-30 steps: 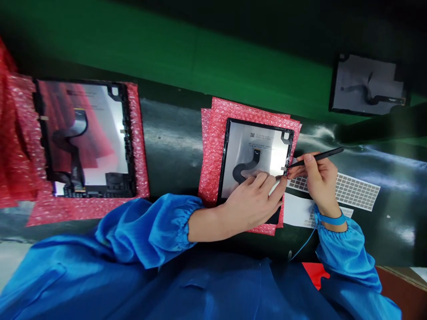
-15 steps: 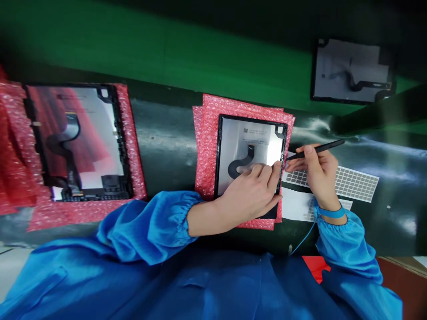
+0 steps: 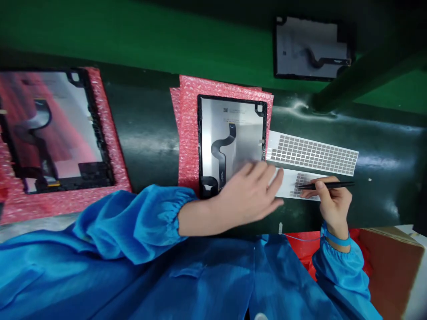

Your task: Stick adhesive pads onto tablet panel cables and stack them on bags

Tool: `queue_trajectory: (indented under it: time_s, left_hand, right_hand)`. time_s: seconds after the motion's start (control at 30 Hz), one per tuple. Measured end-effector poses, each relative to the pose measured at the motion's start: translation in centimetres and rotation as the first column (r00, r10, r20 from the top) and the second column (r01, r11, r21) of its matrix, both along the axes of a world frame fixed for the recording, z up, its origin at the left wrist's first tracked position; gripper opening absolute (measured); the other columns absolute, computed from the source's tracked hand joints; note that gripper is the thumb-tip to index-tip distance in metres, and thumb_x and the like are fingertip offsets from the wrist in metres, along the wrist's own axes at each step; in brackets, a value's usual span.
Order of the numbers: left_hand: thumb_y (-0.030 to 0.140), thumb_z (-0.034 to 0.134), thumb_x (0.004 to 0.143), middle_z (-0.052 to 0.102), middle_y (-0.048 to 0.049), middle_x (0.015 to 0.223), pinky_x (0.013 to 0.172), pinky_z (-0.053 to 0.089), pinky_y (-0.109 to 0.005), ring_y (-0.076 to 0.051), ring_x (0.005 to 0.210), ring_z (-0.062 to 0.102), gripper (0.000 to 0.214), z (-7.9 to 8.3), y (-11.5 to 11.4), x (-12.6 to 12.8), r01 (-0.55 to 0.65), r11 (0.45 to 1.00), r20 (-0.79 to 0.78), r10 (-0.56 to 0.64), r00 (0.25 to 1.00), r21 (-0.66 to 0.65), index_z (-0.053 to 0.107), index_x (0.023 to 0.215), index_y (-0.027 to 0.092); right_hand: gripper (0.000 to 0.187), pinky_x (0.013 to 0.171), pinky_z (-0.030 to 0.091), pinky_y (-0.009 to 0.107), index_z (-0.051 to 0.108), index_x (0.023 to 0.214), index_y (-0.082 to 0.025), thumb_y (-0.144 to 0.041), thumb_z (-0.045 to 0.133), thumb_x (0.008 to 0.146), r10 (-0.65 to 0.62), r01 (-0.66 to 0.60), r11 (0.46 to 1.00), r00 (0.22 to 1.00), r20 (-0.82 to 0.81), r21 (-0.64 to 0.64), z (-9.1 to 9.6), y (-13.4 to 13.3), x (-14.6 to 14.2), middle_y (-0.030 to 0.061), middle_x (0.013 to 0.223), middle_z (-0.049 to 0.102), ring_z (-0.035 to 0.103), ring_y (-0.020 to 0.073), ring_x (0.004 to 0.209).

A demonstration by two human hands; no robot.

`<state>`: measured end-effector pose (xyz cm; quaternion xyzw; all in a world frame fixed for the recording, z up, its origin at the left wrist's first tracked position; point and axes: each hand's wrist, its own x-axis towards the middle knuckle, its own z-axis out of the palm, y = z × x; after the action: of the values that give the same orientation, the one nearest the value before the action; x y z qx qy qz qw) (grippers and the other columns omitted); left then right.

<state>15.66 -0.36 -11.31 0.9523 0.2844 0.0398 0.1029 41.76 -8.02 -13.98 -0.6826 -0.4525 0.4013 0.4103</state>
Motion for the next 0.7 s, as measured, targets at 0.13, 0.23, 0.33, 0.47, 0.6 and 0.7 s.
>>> queue_trajectory:
  time_s: [0.13, 0.23, 0.33, 0.47, 0.6, 0.7]
  left_hand:
    - [0.068, 0.065, 0.098, 0.053, -0.0223, 0.163, 0.122, 0.037, -0.053, -0.041, 0.147, 0.051, 0.079, -1.2, -3.9, 0.6, 0.187, 0.982, 0.066, -0.186, 0.98, -0.007, 0.062, 0.15, 0.008]
    - [0.072, 0.058, 0.099, 0.052, -0.0244, 0.164, 0.125, 0.033, -0.056, -0.044, 0.148, 0.051, 0.084, -2.3, -5.1, 0.7, 0.141, 0.99, 0.007, -0.141, 0.99, -0.033, 0.063, 0.149, 0.005]
    - [0.071, 0.058, 0.1, 0.051, -0.0251, 0.165, 0.125, 0.032, -0.055, -0.044, 0.148, 0.051, 0.083, -2.9, -5.1, 0.7, 0.135, 0.991, -0.009, -0.135, 0.991, -0.017, 0.065, 0.147, 0.003]
    - [0.07, 0.058, 0.1, 0.053, -0.0245, 0.163, 0.124, 0.033, -0.055, -0.044, 0.146, 0.053, 0.083, -2.9, -4.9, 0.8, 0.146, 0.989, -0.002, -0.146, 0.989, 0.002, 0.065, 0.148, 0.003]
    - [0.071, 0.057, 0.1, 0.054, -0.0235, 0.163, 0.122, 0.034, -0.055, -0.043, 0.144, 0.054, 0.083, -2.7, -4.6, 1.0, 0.167, 0.986, -0.009, -0.167, 0.986, 0.01, 0.064, 0.149, 0.004]
    - [0.072, 0.058, 0.099, 0.054, -0.0238, 0.163, 0.12, 0.036, -0.053, -0.042, 0.142, 0.055, 0.085, -2.7, -4.3, 1.2, 0.185, 0.983, -0.019, -0.185, 0.983, 0.0, 0.064, 0.149, 0.004]
  right_hand:
    - [0.025, 0.06, 0.068, 0.032, 0.074, 0.096, -0.022, -0.046, 0.074, 0.102, 0.059, -0.058, 0.998, 0.997, 0.04, -0.04, -1.0, -1.4, 0.0, 0.0034, 0.071, 0.081, 0.08, 0.0225, 0.061]
    - [0.024, 0.061, 0.068, 0.03, 0.073, 0.097, -0.022, -0.045, 0.073, 0.102, 0.079, -0.076, 0.996, 0.994, 0.076, -0.044, -1.4, -1.6, -0.1, 0.0028, 0.071, 0.081, 0.081, 0.0227, 0.063]
    - [0.023, 0.062, 0.068, 0.031, 0.073, 0.097, -0.022, -0.044, 0.073, 0.103, 0.09, -0.085, 0.995, 0.99, 0.111, -0.047, -1.7, -1.6, 0.0, 0.0027, 0.073, 0.081, 0.081, 0.023, 0.063]
    - [0.02, 0.064, 0.068, 0.031, 0.074, 0.098, -0.023, -0.042, 0.073, 0.103, 0.106, -0.101, 0.994, 0.986, 0.128, -0.048, -1.9, -1.7, 0.3, 0.0024, 0.075, 0.081, 0.082, 0.023, 0.067]
    - [0.021, 0.064, 0.067, 0.033, 0.074, 0.096, -0.023, -0.043, 0.075, 0.101, 0.089, -0.083, 0.995, 0.991, 0.103, -0.062, -2.0, -1.5, 0.5, 0.0026, 0.073, 0.081, 0.081, 0.0234, 0.065]
    - [0.028, 0.061, 0.067, 0.034, 0.074, 0.094, -0.022, -0.05, 0.074, 0.1, 0.041, -0.04, 0.996, 0.999, 0.013, -0.078, -2.0, -1.2, 0.6, 0.0037, 0.07, 0.08, 0.079, 0.0237, 0.059]
